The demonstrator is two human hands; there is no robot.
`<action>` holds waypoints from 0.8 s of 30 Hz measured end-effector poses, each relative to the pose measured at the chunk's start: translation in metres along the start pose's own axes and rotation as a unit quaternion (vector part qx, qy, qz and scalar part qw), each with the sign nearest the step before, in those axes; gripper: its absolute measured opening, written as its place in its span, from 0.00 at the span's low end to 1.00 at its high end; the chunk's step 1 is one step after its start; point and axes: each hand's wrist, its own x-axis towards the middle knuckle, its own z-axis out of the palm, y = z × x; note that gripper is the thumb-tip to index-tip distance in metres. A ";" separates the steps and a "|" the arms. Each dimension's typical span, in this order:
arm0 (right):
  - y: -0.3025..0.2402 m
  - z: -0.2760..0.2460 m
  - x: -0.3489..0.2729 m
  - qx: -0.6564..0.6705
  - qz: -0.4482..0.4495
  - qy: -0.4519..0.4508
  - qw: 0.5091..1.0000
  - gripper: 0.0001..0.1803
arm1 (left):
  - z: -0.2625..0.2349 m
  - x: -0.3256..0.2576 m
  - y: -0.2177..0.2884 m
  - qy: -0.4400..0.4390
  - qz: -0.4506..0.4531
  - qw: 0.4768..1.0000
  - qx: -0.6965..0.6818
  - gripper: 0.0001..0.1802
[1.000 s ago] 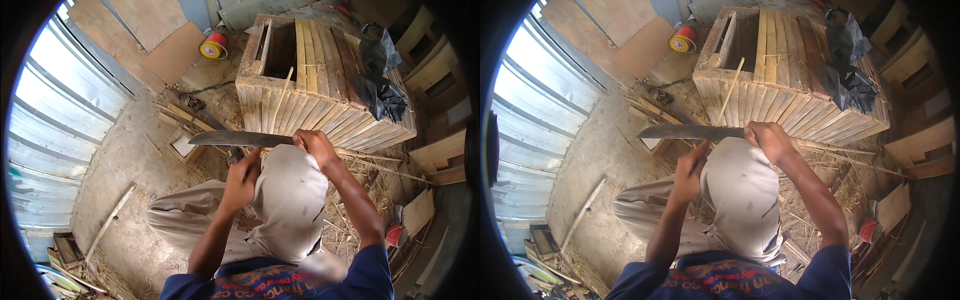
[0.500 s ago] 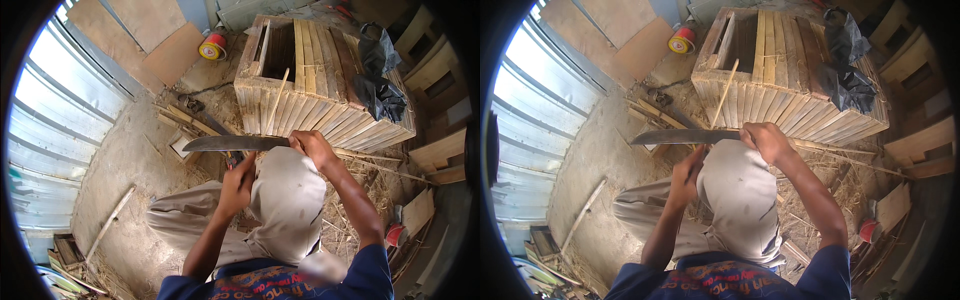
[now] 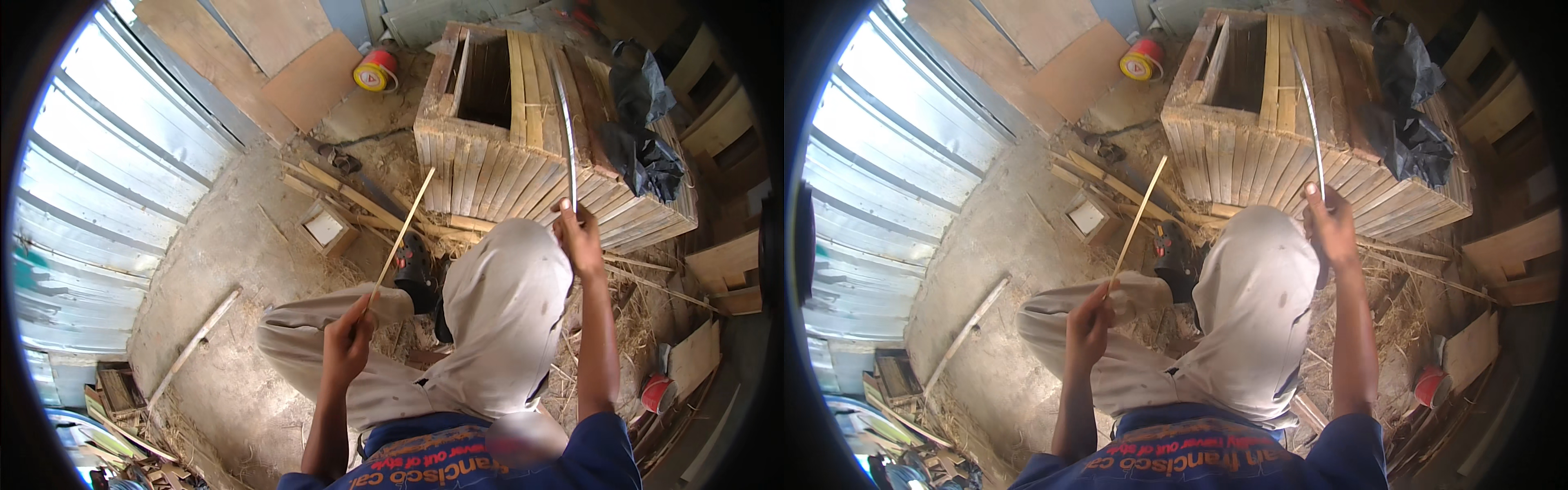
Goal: The person sits on the floor and uses a large knife to shave and split thin bamboo strips. They repeatedly draw the knife along the strips to thin them and occasionally split them lengthwise, working over a wooden crate.
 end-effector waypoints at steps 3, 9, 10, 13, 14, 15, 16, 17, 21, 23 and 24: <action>-0.046 -0.002 -0.006 0.123 -0.092 -0.007 0.988 0.26 | 0.011 0.028 0.038 -0.006 0.051 0.999 0.003 0.18; -0.110 0.046 -0.029 0.250 -0.157 -0.157 0.943 0.19 | 0.022 0.041 0.097 -0.048 0.169 0.979 0.108 0.16; -0.116 0.056 -0.029 0.272 -0.166 -0.173 0.932 0.14 | 0.019 0.037 0.102 -0.065 0.158 0.980 0.105 0.16; -0.120 0.078 -0.032 0.307 -0.158 -0.190 0.919 0.10 | 0.007 0.024 0.104 -0.057 0.085 0.985 0.137 0.17; -0.119 0.083 -0.032 0.322 -0.171 -0.193 0.911 0.08 | 0.004 0.017 0.102 -0.017 0.078 0.981 0.175 0.17; -0.117 0.085 -0.031 0.334 -0.180 -0.168 0.910 0.08 | 0.004 0.009 0.098 0.076 0.145 0.961 0.221 0.17; -0.116 0.087 -0.028 0.343 -0.186 -0.143 0.910 0.08 | 0.007 0.002 0.095 0.167 0.183 0.932 0.263 0.16; -0.115 0.087 -0.026 0.352 -0.190 -0.115 0.909 0.07 | 0.011 -0.006 0.091 0.248 0.190 0.902 0.297 0.16; -0.105 0.077 -0.017 0.474 -0.164 -0.052 0.864 0.06 | 0.037 -0.028 0.082 0.235 0.209 0.948 0.054 0.14; -0.092 0.072 -0.019 0.519 -0.130 -0.029 0.845 0.07 | 0.053 -0.016 0.084 0.174 0.061 0.973 -0.139 0.22; -0.085 0.072 -0.020 0.549 -0.112 -0.016 0.828 0.06 | 0.061 0.003 0.086 0.180 0.063 0.950 -0.249 0.24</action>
